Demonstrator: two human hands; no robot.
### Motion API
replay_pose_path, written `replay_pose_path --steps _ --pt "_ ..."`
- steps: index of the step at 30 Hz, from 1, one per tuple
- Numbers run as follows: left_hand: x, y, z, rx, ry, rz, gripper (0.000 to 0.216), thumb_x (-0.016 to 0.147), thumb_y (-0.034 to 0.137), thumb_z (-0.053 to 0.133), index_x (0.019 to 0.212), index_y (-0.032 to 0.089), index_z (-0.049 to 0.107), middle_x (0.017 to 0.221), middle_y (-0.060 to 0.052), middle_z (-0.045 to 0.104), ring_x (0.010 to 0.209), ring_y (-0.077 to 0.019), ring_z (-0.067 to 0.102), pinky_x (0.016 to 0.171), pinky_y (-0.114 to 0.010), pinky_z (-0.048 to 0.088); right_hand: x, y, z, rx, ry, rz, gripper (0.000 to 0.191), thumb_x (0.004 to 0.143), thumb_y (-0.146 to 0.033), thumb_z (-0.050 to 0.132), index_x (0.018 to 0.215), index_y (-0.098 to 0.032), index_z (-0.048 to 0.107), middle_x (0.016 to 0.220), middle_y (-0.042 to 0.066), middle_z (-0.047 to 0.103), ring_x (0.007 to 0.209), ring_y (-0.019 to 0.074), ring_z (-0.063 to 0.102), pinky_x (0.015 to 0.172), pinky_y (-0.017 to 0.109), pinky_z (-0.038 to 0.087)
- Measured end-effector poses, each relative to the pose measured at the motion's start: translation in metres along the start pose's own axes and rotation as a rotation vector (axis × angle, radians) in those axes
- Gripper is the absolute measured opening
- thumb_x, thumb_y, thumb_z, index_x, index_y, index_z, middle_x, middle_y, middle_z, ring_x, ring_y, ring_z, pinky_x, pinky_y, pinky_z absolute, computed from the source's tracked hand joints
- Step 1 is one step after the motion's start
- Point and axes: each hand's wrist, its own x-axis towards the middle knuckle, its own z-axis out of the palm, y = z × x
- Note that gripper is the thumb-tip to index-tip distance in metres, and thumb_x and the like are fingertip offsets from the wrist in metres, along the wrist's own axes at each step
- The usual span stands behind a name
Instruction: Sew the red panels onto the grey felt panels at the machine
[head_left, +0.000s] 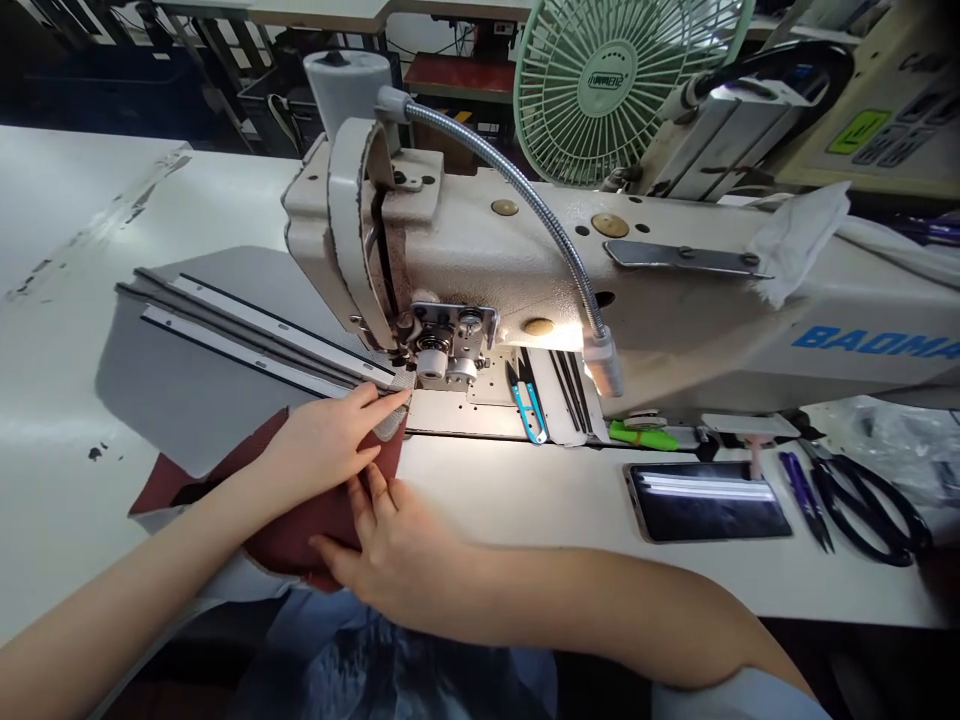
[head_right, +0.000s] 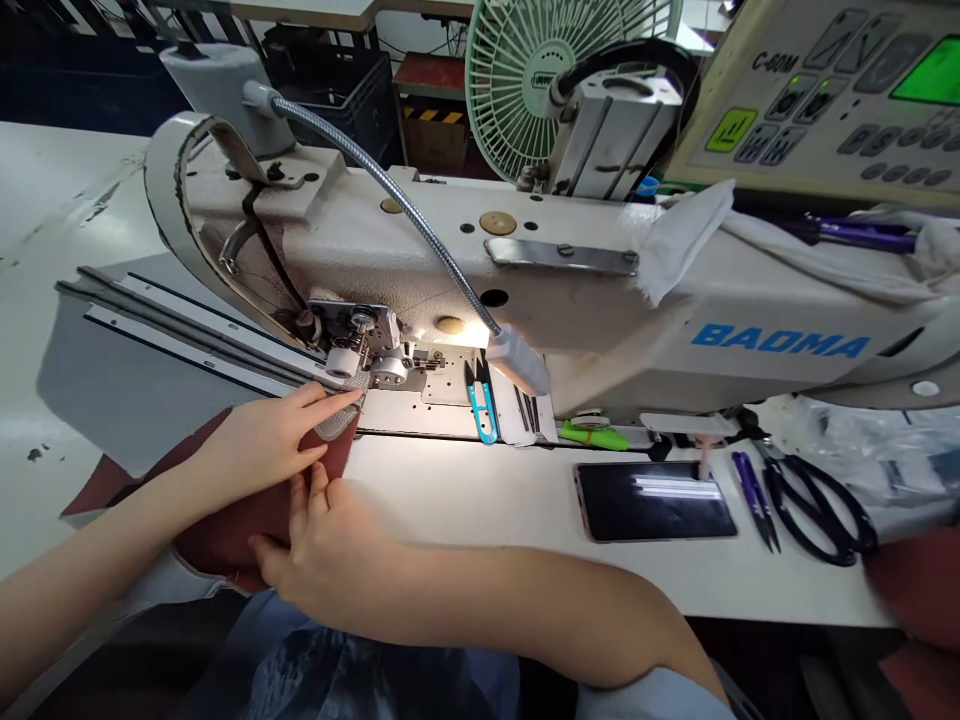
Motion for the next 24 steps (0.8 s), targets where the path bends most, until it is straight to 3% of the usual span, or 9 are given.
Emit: replay_pose_path --steps 5,12,17,24 --pt "-0.001 0.004 0.006 0.081 0.143 0.097 0.065 0.079 0.016 0.058 0.143 0.026 0.048 0.139 -0.007 0.052 0.118 -0.0267 0.054 0.074 -0.030 0.055 0.000 0.001 0.000 0.020 0.032 0.008 0.038 0.098 -0.040 0.048 0.126 -0.018 0.059 0.128 0.029 0.060 0.116 0.0372 0.062 0.079 0.043 0.047" --pt "-0.002 0.004 0.007 0.067 0.153 0.108 0.060 0.078 0.013 0.055 0.136 0.027 0.054 0.142 -0.005 0.051 0.116 -0.0264 0.053 0.072 -0.031 0.057 0.001 0.000 -0.001 0.016 0.012 0.005 0.038 0.100 -0.038 0.043 0.129 -0.020 0.058 0.128 0.028 0.061 0.116 0.0363 0.062 0.082 0.043 0.046" --pt "0.005 0.006 0.000 0.062 0.108 0.040 0.051 0.076 0.016 0.056 0.127 0.015 0.057 0.135 -0.011 0.054 0.118 -0.0272 0.052 0.072 -0.032 0.058 0.001 0.003 -0.011 0.027 -0.071 -0.008 0.041 0.099 -0.038 0.042 0.134 -0.022 0.055 0.131 0.026 0.060 0.119 0.0372 0.061 0.086 0.046 0.045" --pt "-0.002 0.007 0.008 0.106 0.077 0.088 0.064 0.079 0.012 0.049 0.143 0.017 0.045 0.144 -0.008 0.049 0.115 -0.0243 0.053 0.069 -0.028 0.056 -0.003 0.006 -0.020 0.075 -0.124 -0.005 0.037 0.097 -0.038 0.047 0.127 -0.021 0.060 0.132 0.028 0.059 0.123 0.0392 0.057 0.084 0.043 0.045"
